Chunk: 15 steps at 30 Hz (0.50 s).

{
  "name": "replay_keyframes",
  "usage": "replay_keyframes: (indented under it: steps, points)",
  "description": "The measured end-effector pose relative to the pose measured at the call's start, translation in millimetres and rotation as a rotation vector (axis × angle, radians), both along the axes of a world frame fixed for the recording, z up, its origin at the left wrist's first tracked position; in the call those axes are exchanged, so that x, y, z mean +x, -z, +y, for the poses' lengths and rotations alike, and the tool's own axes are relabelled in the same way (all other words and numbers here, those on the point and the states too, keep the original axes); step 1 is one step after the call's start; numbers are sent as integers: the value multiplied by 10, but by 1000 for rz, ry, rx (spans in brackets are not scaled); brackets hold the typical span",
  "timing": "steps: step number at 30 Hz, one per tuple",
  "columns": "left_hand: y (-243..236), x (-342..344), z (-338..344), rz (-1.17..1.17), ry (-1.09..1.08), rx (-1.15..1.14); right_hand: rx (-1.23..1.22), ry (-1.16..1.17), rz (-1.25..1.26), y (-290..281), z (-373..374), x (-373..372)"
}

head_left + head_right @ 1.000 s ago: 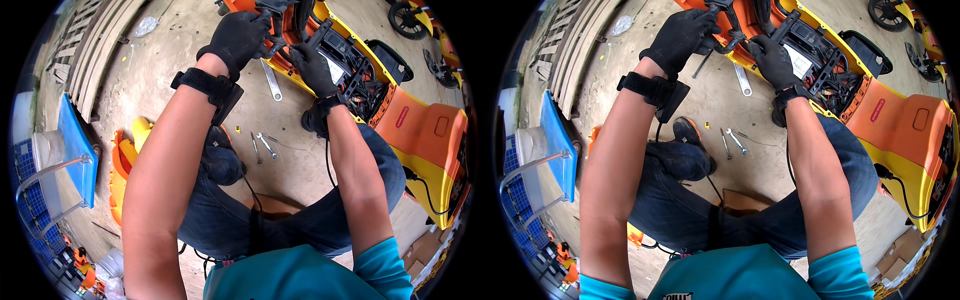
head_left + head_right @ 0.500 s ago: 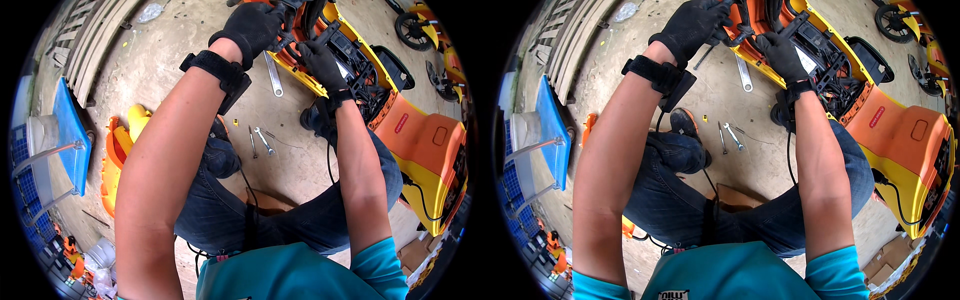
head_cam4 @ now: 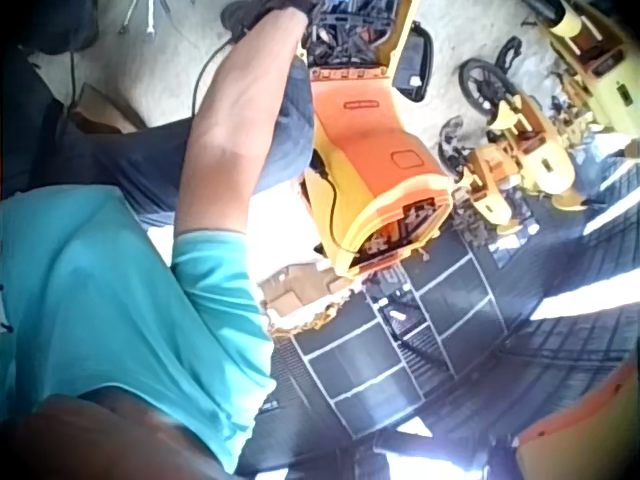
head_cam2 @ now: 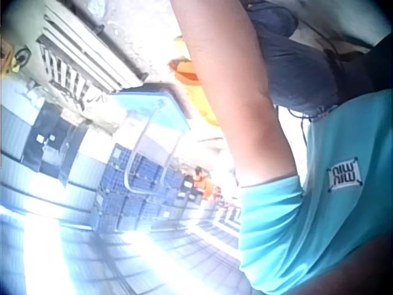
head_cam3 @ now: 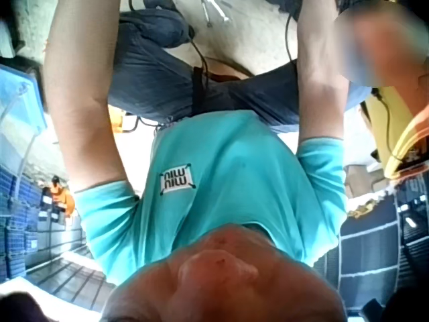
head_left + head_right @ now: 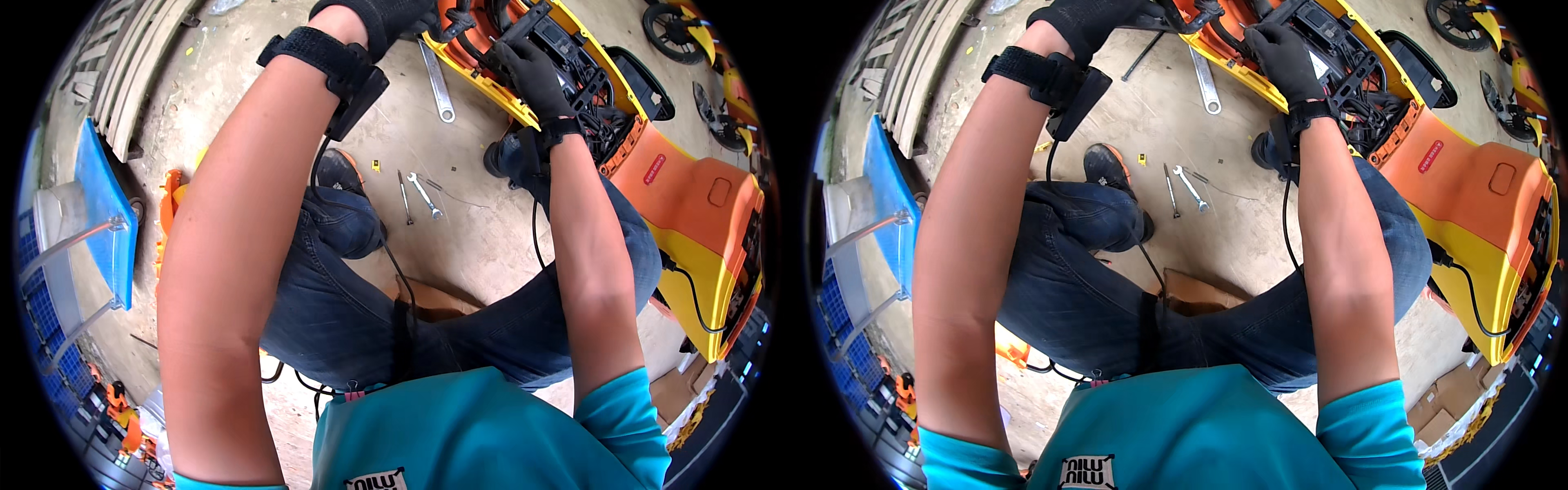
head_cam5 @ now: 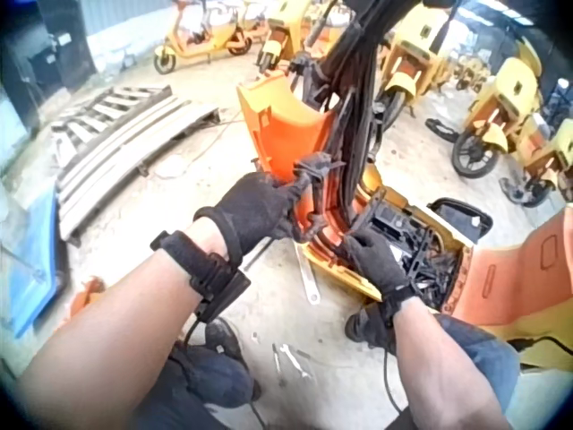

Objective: The person manipulates wires and connectors on the internal chassis of an orange scooter, using gloved hands to route and secure electrical components.

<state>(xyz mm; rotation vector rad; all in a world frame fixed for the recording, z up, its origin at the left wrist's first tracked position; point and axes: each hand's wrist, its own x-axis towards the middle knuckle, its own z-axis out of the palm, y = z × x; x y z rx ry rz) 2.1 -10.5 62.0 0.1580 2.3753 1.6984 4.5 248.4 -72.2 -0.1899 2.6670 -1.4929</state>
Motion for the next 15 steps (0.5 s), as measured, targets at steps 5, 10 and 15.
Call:
replay_keyframes:
  steps: [5,10,15]
  points:
    - [-106,130,-191,272,14,-119,-138,-36,-364,63,-59,260]
    - [47,101,-438,290,90,-90,-117,21,-462,333,-261,652]
    - [15,135,-726,822,197,-687,-9,46,-654,942,-291,1341]
